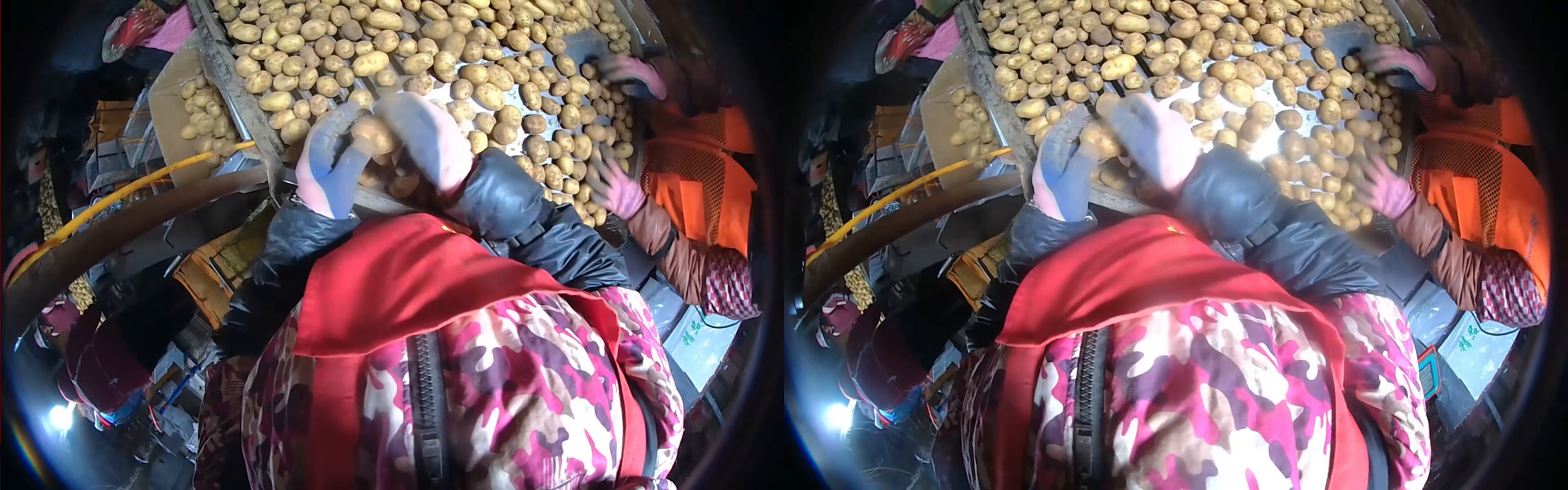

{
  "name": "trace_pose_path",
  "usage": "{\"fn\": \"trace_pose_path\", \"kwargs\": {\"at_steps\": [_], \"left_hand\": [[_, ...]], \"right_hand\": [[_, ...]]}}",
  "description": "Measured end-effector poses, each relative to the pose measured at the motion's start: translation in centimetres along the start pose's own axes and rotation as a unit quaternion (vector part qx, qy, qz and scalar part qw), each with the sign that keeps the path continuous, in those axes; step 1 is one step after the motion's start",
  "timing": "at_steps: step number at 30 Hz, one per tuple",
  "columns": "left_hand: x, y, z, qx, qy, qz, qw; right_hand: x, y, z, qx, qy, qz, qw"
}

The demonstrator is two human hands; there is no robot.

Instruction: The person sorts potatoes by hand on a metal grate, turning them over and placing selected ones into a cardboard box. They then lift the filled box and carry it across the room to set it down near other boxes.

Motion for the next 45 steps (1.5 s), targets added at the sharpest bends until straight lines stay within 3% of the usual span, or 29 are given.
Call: {"fn": "trace_pose_path", "kwargs": {"at_steps": [1, 2, 3, 6, 9, 12, 14, 16, 18, 19, 20, 21, 23, 25, 28, 29, 32, 34, 35, 36, 38, 39, 40, 41, 43, 44, 45], "left_hand": [[-0.6, 0.8, -0.2, -0.039, -0.002, -0.008, 0.999], [-1.0, 1.3, -0.2, -0.08, -0.006, -0.016, 0.997], [-0.9, 1.1, 0.1, -0.115, -0.021, 0.019, 0.993], [-0.4, 0.7, -0.5, -0.104, -0.005, 0.09, 0.99], [-0.6, 1.3, -0.7, -0.058, 0.009, 0.063, 0.996], [-1.3, 1.4, -0.5, 0.099, 0.033, -0.185, 0.977], [-0.8, -0.4, -0.8, 0.161, 0.024, -0.27, 0.949], [-0.4, -1.4, -1.0, 0.213, 0.026, -0.308, 0.927], [-0.4, -2.3, -1.4, 0.26, 0.035, -0.304, 0.916], [-0.8, -2.0, -1.3, 0.223, 0.008, -0.29, 0.931], [-0.9, -2.1, -1.4, 0.249, 0.006, -0.252, 0.935], [-0.9, -1.9, -1.4, 0.272, 0.005, -0.214, 0.938], [-1.4, -1.3, -1.6, 0.294, 0.025, -0.182, 0.938], [-0.8, -2.3, -1.3, 0.288, -0.004, -0.18, 0.941], [-0.6, -1.8, -1.7, 0.276, 0.003, -0.16, 0.948], [-0.6, -1.5, -1.8, 0.272, 0.012, -0.15, 0.95], [-1.1, -2.6, -1.9, 0.063, 0.022, -0.018, 0.998], [-1.2, -2.3, -2.5, 0.107, -0.023, -0.045, 0.993], [-1.3, -2.2, -2.7, 0.124, -0.05, -0.06, 0.989], [-0.7, -3.3, -3.0, 0.173, -0.048, -0.158, 0.971], [0.7, -3.9, -3.8, 0.271, -0.114, -0.25, 0.923], [2.0, -5.1, -4.9, 0.262, -0.112, -0.203, 0.937], [4.1, -8.1, -6.1, 0.214, -0.178, -0.072, 0.958], [6.2, -10.9, -7.3, 0.154, -0.227, 0.061, 0.96], [14.3, -17.4, -11.2, 0.103, -0.28, 0.216, 0.93], [17.0, -16.7, -12.6, 0.149, -0.229, 0.286, 0.919], [19.7, -15.9, -13.9, 0.2, -0.181, 0.347, 0.898]], "right_hand": [[0.1, -0.8, 0.1, -0.129, -0.03, 0.056, 0.99], [-0.2, -1.9, 0.1, -0.175, -0.027, -0.033, 0.984], [-0.1, -1.7, 0.2, -0.189, -0.044, -0.004, 0.981], [-0.9, 0.8, 0.8, -0.099, -0.042, 0.069, 0.992], [-1.6, 2.6, 0.6, -0.073, -0.023, 0.013, 0.997], [-0.6, 1.3, -0.2, -0.242, -0.054, 0.298, 0.922], [-0.8, 1.5, -0.4, -0.245, -0.013, 0.458, 0.854], [-0.3, 1.7, -0.3, -0.233, -0.018, 0.421, 0.876], [-0.9, 0.8, -0.3, -0.174, 0.027, 0.207, 0.962], [-0.9, 0.5, -0.3, -0.092, 0.008, 0.108, 0.99], [-0.9, 0.4, -0.3, -0.008, -0.01, 0.008, 1.0], [-0.9, 0.4, 0.0, -0.018, -0.041, 0.04, 0.998], [-1.4, 1.2, 0.3, -0.25, -0.048, 0.291, 0.922], [-2.4, 1.9, 0.4, -0.361, -0.048, 0.435, 0.823], [-4.8, 4.1, 0.5, -0.37, -0.051, 0.521, 0.767], [-5.1, 4.6, 0.4, -0.37, -0.036, 0.513, 0.774], [-5.3, 3.7, 0.1, -0.379, -0.025, 0.455, 0.805], [-4.0, 1.4, -0.1, -0.395, -0.059, 0.361, 0.843], [-4.3, 3.2, -0.2, -0.377, -0.139, 0.347, 0.847], [-4.3, 3.1, -0.3, -0.357, -0.076, 0.279, 0.888], [-4.4, 3.6, -1.0, -0.311, -0.124, 0.193, 0.922], [-4.3, 3.9, -1.5, -0.295, -0.151, 0.163, 0.929], [-4.3, 4.4, -2.5, -0.296, -0.185, 0.165, 0.923], [-4.3, 5.5, -3.0, -0.16, -0.146, -0.022, 0.976], [-0.9, 2.1, -4.0, -0.221, -0.193, -0.009, 0.956], [0.8, 1.1, -4.6, -0.25, -0.216, -0.003, 0.944], [-0.6, 5.4, -5.5, -0.067, -0.087, -0.172, 0.979]]}}
Point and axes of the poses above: each hand's wrist, its own z-axis towards the middle knuckle, its own x-axis out of the back of the hand, y = z × x, the point moved 3 cm from there along z, towards the middle knuckle, and after that the axes turned 5 degrees about -y, right-handed, at the moved point
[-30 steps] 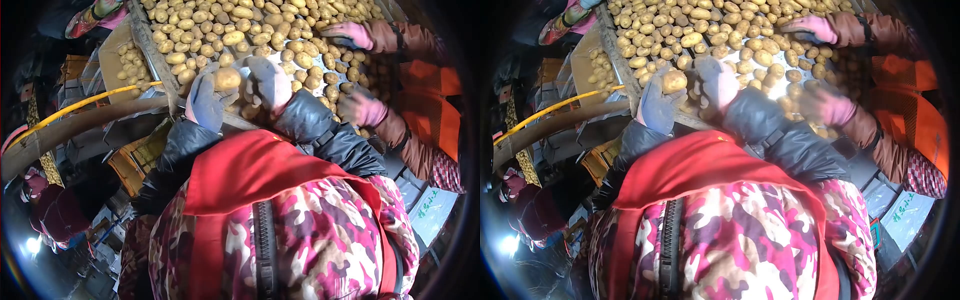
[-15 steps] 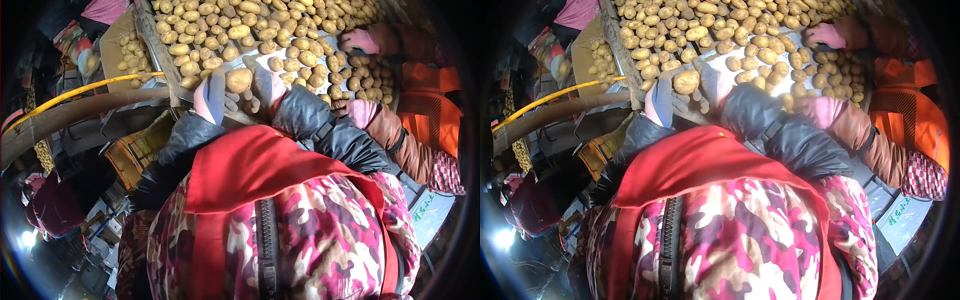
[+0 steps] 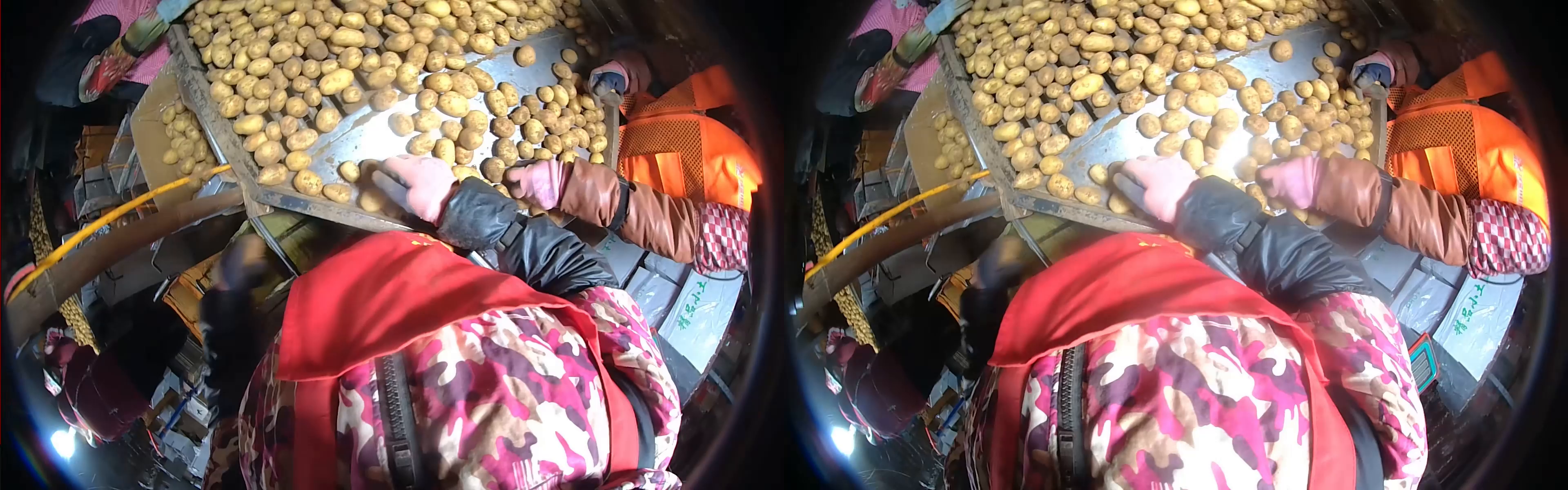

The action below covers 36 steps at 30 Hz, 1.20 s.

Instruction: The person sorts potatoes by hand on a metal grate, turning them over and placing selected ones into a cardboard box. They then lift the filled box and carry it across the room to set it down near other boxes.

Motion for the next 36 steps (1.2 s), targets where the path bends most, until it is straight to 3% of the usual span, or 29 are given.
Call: {"fn": "trace_pose_path", "kwargs": {"at_steps": [1, 4, 7, 8, 9, 11, 14, 16, 19, 21, 22, 23, 24, 25, 26, 27, 28, 31, 33, 35, 36], "left_hand": [[2.0, -1.1, -1.1, 0.072, 0.051, -0.006, 0.996], [7.4, -2.6, -1.4, 0.157, 0.238, -0.117, 0.951], [9.9, -2.9, -1.2, 0.159, 0.372, -0.234, 0.884], [9.8, -2.7, -1.3, 0.157, 0.387, -0.261, 0.87], [9.2, -2.4, -1.5, 0.154, 0.394, -0.282, 0.861], [6.5, -1.5, -2.6, 0.144, 0.358, -0.325, 0.863], [1.4, 1.7, -5.0, 0.137, 0.262, -0.369, 0.881], [-0.5, 5.3, -5.3, 0.111, 0.201, -0.357, 0.906], [0.1, 10.9, -2.8, -0.001, 0.161, -0.264, 0.951], [1.2, 14.8, 0.4, -0.111, 0.179, -0.142, 0.967], [1.6, 16.7, 2.3, -0.164, 0.202, -0.07, 0.963], [1.9, 18.5, 4.5, -0.194, 0.244, 0.007, 0.95], [2.4, 20.2, 6.6, -0.189, 0.297, 0.098, 0.931], [2.7, 21.6, 8.7, -0.182, 0.35, 0.188, 0.9], [2.9, 22.1, 10.7, -0.083, 0.336, 0.216, 0.913], [3.3, 22.0, 12.5, 0.016, 0.317, 0.242, 0.917], [3.2, 21.3, 14.2, 0.043, 0.32, 0.25, 0.913], [0.7, 23.5, 15.4, 0.017, 0.245, 0.234, 0.941], [-4.9, 26.0, 15.3, -0.078, 0.163, 0.201, 0.963], [-6.7, 29.4, 12.8, -0.248, 0.121, 0.232, 0.933], [-6.2, 29.6, 13.1, -0.309, 0.127, 0.196, 0.922]], "right_hand": [[0.4, 1.0, 0.2, 0.038, 0.049, -0.037, 0.997], [3.5, 1.6, 1.2, 0.047, 0.172, -0.164, 0.97], [3.4, 2.6, 3.2, 0.075, 0.18, -0.24, 0.951], [2.8, 3.4, 3.7, 0.026, 0.069, -0.23, 0.97], [2.9, 4.0, 3.1, 0.044, 0.057, -0.255, 0.964], [3.4, 6.3, 0.6, 0.082, 0.033, -0.303, 0.949], [4.9, 11.1, -2.8, -0.066, 0.01, -0.188, 0.98], [5.8, 12.6, -2.8, -0.076, 0.049, -0.333, 0.939], [6.1, 14.9, -0.3, -0.149, 0.051, -0.39, 0.907], [9.5, 6.3, 1.2, -0.154, 0.199, -0.228, 0.941], [8.6, 5.6, 2.8, -0.061, 0.217, -0.187, 0.956], [7.8, 2.0, 4.0, -0.033, 0.171, -0.149, 0.973], [6.1, 1.0, 5.5, 0.087, 0.151, -0.182, 0.968], [4.2, 0.1, 6.9, 0.097, 0.117, -0.211, 0.966], [1.4, 0.8, 8.2, 0.169, 0.155, -0.232, 0.945], [1.3, -0.8, 8.9, 0.158, 0.096, -0.22, 0.958], [1.1, -0.4, 9.6, 0.164, 0.087, -0.24, 0.953], [2.8, 3.7, 10.9, 0.159, 0.07, -0.28, 0.944], [6.0, 7.8, 8.5, 0.074, 0.118, -0.392, 0.909], [6.5, 11.3, 6.3, -0.063, 0.134, -0.388, 0.91], [7.1, 11.8, 5.3, -0.083, 0.123, -0.399, 0.905]]}}
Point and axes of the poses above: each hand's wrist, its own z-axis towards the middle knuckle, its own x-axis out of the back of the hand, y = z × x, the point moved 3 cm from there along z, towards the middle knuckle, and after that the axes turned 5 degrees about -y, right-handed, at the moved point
